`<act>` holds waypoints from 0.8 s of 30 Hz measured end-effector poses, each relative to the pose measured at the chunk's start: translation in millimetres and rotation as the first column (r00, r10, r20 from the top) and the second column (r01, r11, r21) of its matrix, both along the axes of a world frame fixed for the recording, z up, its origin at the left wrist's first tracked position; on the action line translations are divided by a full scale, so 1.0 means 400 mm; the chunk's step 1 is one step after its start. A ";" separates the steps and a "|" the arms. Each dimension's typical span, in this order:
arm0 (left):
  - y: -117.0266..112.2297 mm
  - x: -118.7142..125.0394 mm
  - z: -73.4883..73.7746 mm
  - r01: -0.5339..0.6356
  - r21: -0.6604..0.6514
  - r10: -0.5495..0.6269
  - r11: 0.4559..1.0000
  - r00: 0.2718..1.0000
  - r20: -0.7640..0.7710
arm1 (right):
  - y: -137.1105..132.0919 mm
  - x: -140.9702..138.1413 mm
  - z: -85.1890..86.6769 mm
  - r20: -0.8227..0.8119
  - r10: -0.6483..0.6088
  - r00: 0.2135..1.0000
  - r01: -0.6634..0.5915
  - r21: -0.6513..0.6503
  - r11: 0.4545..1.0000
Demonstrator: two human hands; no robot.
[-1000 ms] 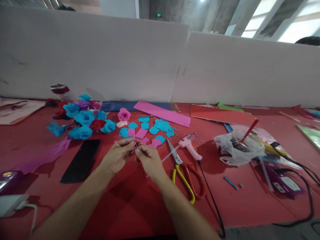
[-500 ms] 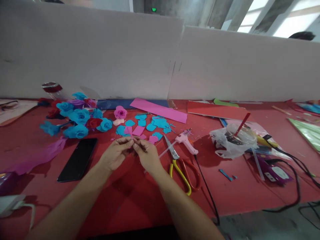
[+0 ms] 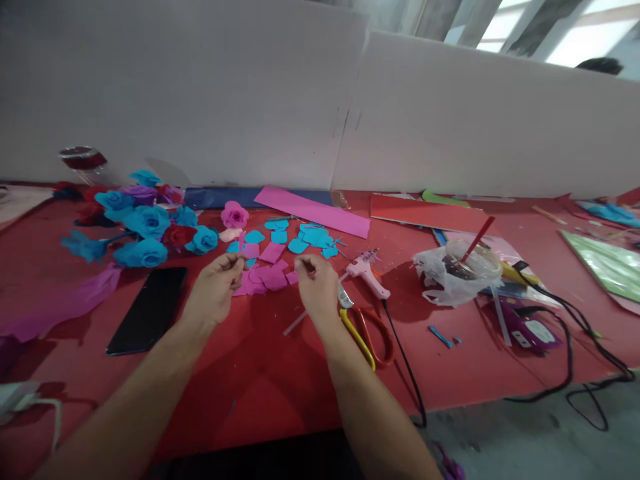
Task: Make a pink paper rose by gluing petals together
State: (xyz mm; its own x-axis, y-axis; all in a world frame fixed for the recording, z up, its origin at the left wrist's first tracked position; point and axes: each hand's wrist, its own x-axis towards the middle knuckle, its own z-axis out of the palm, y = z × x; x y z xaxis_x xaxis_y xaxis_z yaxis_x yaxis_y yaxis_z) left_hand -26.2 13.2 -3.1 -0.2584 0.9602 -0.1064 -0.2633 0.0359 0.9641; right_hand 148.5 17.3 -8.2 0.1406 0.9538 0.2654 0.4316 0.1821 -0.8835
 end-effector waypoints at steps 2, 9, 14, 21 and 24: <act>0.001 -0.002 -0.004 0.007 -0.015 -0.009 1.000 0.996 -0.083 | -0.009 -0.017 -0.009 0.275 0.073 0.959 -0.076 -0.002 0.997; 0.015 -0.016 -0.009 0.036 0.182 -0.027 0.983 0.998 -0.049 | -0.047 -0.072 -0.031 0.715 0.214 0.666 -0.223 -0.084 0.971; 0.032 -0.058 -0.026 0.003 0.050 0.027 0.999 0.814 -0.580 | -0.045 -0.069 -0.030 0.799 0.176 0.574 -0.211 -0.063 0.976; 0.038 -0.045 -0.078 0.016 -0.022 -0.027 1.000 0.511 -0.859 | -0.038 -0.070 -0.035 0.826 0.101 0.554 -0.127 -0.036 0.991; 0.035 -0.042 -0.083 0.039 -0.009 -0.026 0.999 0.473 -0.881 | -0.037 -0.067 -0.035 0.831 0.066 0.552 -0.092 -0.018 0.996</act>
State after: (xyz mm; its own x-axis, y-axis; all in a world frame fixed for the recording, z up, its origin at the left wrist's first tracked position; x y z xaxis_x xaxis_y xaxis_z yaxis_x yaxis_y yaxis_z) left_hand -42.9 27.4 -36.3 -0.1782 0.9694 0.1688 0.7253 0.0135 0.6883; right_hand 121.6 2.6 -22.4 -0.2304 0.9412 0.2470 0.9535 0.2691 -0.1356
